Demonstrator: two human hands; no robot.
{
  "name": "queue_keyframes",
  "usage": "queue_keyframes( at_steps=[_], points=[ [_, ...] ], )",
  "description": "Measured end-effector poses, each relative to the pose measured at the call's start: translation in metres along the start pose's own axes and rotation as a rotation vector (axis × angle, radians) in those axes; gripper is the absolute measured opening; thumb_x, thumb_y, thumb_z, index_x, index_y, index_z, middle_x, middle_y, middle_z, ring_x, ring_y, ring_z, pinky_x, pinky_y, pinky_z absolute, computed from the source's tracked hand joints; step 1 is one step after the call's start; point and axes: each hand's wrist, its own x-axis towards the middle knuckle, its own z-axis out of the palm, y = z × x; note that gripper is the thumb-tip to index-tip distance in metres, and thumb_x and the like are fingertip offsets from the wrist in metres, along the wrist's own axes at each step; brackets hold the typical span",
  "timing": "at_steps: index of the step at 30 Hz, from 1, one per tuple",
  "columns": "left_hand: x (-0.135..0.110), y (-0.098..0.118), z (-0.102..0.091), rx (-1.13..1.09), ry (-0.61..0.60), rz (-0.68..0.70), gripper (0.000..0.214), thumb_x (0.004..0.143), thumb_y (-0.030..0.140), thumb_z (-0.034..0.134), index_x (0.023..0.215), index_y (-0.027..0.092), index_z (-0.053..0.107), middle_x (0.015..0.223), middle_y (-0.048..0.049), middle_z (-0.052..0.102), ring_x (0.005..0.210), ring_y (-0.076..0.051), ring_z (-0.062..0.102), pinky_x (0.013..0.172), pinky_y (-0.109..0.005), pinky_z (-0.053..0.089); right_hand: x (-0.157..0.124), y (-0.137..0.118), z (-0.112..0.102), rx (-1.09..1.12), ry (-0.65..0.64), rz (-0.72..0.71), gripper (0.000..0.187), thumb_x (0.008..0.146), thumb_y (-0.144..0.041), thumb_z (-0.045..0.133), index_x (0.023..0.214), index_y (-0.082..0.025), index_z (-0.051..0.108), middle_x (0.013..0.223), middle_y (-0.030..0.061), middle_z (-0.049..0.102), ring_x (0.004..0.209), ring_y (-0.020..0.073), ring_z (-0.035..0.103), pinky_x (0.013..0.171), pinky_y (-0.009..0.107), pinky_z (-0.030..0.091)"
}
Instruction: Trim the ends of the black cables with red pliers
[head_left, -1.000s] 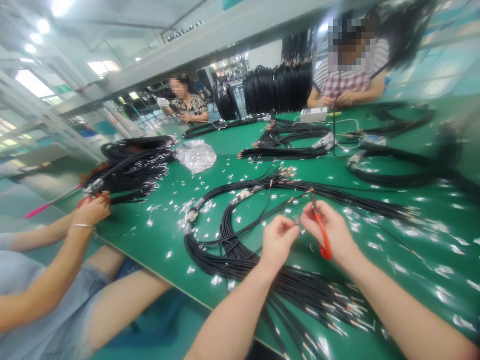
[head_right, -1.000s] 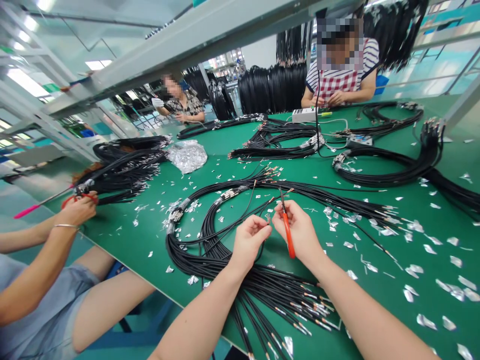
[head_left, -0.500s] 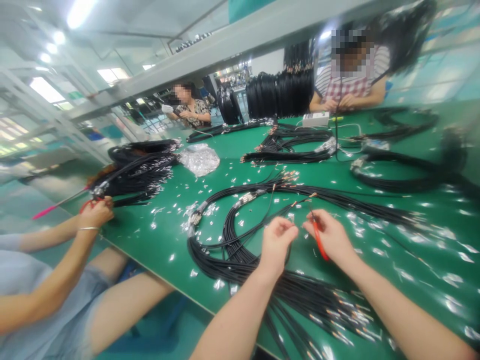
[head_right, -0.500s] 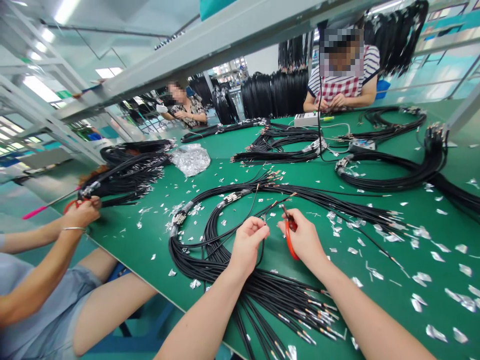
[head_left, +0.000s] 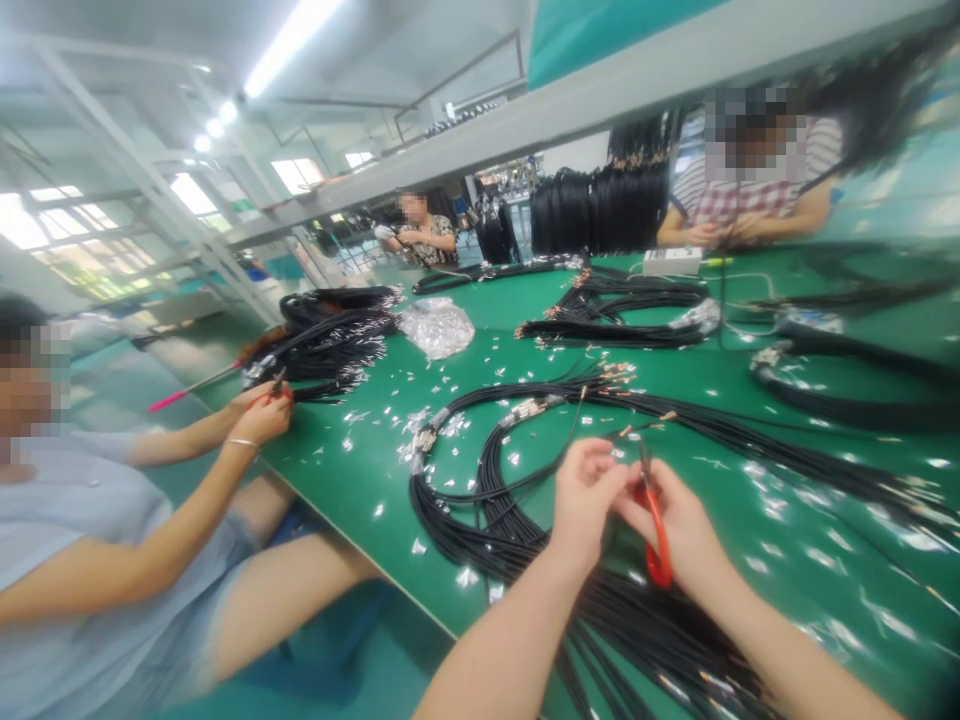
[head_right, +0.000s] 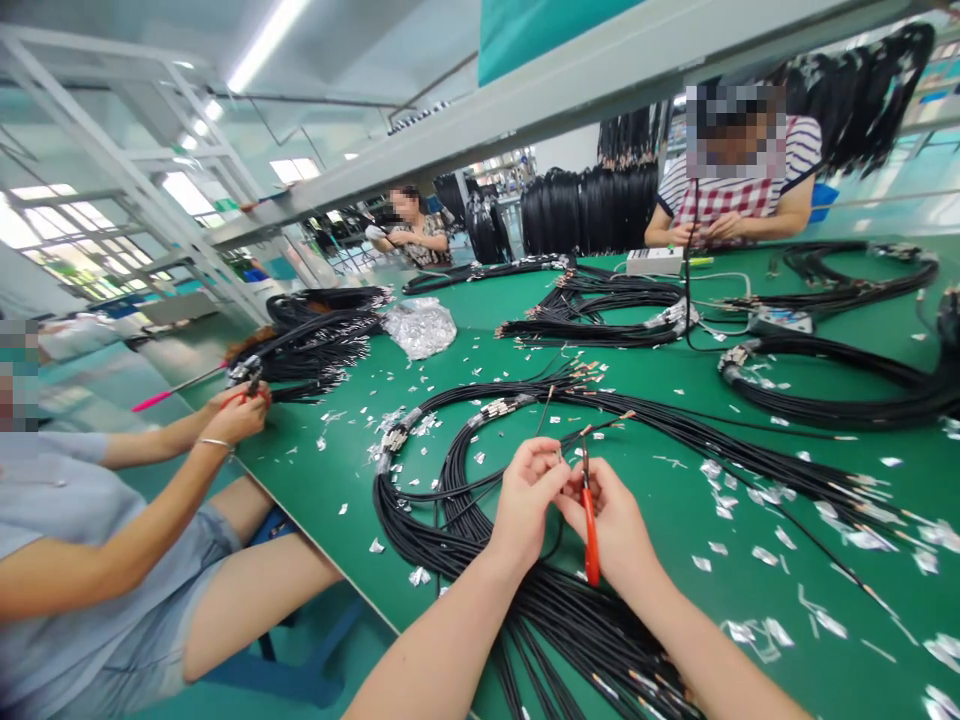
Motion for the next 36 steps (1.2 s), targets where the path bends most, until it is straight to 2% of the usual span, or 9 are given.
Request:
queue_keyframes(
  at_steps=[5, 9, 12, 15, 19, 21, 25, 30, 36],
  points=[
    [0.001, 0.004, -0.004, 0.235, 0.057, 0.164, 0.01, 0.072, 0.025, 0.059, 0.068, 0.016, 0.061, 0.065, -0.0017, 0.059, 0.06, -0.013, 0.053, 0.06, -0.025, 0.043, 0.001, -0.003, -0.002, -0.083, -0.041, -0.052, 0.027, 0.058, -0.038, 0.071, 0.067, -0.023, 0.05, 0.061, -0.0021, 0.056, 0.056, 0.0164, 0.055, 0.057, 0.029, 0.047],
    [0.0, 0.001, -0.006, 0.351, 0.069, 0.266, 0.012, 0.074, 0.026, 0.057, 0.068, 0.017, 0.063, 0.064, -0.0024, 0.061, 0.061, -0.014, 0.053, 0.062, -0.027, 0.043, 0.003, -0.002, -0.009, -0.11, -0.027, -0.074, 0.022, 0.06, -0.036, 0.068, 0.067, -0.024, 0.052, 0.059, -0.0022, 0.057, 0.053, 0.0164, 0.055, 0.055, 0.028, 0.047],
    [0.0, 0.0, -0.004, 0.315, 0.028, 0.217, 0.015, 0.076, 0.029, 0.055, 0.068, 0.017, 0.061, 0.063, -0.0019, 0.059, 0.06, -0.014, 0.051, 0.06, -0.026, 0.041, 0.005, 0.001, -0.014, -0.118, -0.016, -0.07, 0.021, 0.06, -0.034, 0.068, 0.066, -0.024, 0.051, 0.06, -0.0018, 0.057, 0.053, 0.0163, 0.055, 0.055, 0.028, 0.047],
    [0.0, -0.002, -0.001, 0.174, -0.055, 0.091, 0.018, 0.077, 0.03, 0.052, 0.068, 0.016, 0.058, 0.064, -0.0018, 0.057, 0.063, -0.013, 0.05, 0.063, -0.025, 0.04, 0.004, 0.005, -0.016, -0.087, -0.006, -0.045, 0.023, 0.059, -0.034, 0.07, 0.068, -0.024, 0.051, 0.06, -0.0018, 0.058, 0.055, 0.0167, 0.056, 0.056, 0.029, 0.048],
    [0.0, -0.005, 0.003, -0.117, -0.168, -0.126, 0.018, 0.068, 0.029, 0.06, 0.061, 0.014, 0.053, 0.066, -0.0018, 0.054, 0.064, -0.012, 0.048, 0.063, -0.025, 0.038, 0.005, 0.006, -0.019, -0.066, 0.006, 0.003, 0.029, 0.056, -0.035, 0.073, 0.069, -0.023, 0.05, 0.059, -0.0027, 0.056, 0.055, 0.0162, 0.055, 0.057, 0.03, 0.047],
    [0.0, -0.005, 0.004, -0.203, -0.165, -0.177, 0.02, 0.066, 0.029, 0.062, 0.059, 0.014, 0.051, 0.064, -0.0014, 0.052, 0.062, -0.012, 0.048, 0.062, -0.025, 0.038, 0.006, 0.005, -0.026, -0.084, -0.007, 0.001, 0.028, 0.057, -0.037, 0.073, 0.069, -0.023, 0.052, 0.061, -0.0024, 0.057, 0.056, 0.0159, 0.055, 0.058, 0.029, 0.047],
    [-0.002, -0.002, 0.005, -0.213, -0.127, -0.17, 0.019, 0.07, 0.03, 0.059, 0.063, 0.015, 0.051, 0.06, 0.0003, 0.051, 0.055, -0.01, 0.046, 0.055, -0.023, 0.036, 0.001, -0.004, -0.048, -0.203, -0.102, -0.023, 0.016, 0.067, -0.035, 0.066, 0.074, -0.022, 0.06, 0.067, -0.0007, 0.06, 0.058, 0.0145, 0.054, 0.054, 0.026, 0.045],
    [-0.007, -0.004, 0.004, -0.099, -0.13, -0.105, 0.016, 0.074, 0.028, 0.056, 0.067, 0.014, 0.054, 0.058, 0.0011, 0.051, 0.05, -0.007, 0.042, 0.049, -0.021, 0.03, -0.019, -0.019, -0.054, -0.196, -0.357, 0.128, 0.014, 0.073, -0.033, 0.057, 0.069, -0.02, 0.06, 0.049, -0.0032, 0.053, 0.044, 0.0109, 0.048, 0.043, 0.022, 0.04],
    [-0.011, -0.014, 0.002, 0.026, -0.063, 0.064, 0.015, 0.077, 0.028, 0.055, 0.072, 0.014, 0.058, 0.062, 0.0003, 0.054, 0.056, -0.009, 0.047, 0.055, -0.022, 0.036, -0.026, -0.022, -0.043, -0.278, -0.338, 0.243, 0.024, 0.075, -0.038, 0.054, 0.06, -0.019, 0.051, 0.041, -0.0072, 0.04, 0.035, 0.0061, 0.038, 0.035, 0.018, 0.03]
  ],
)
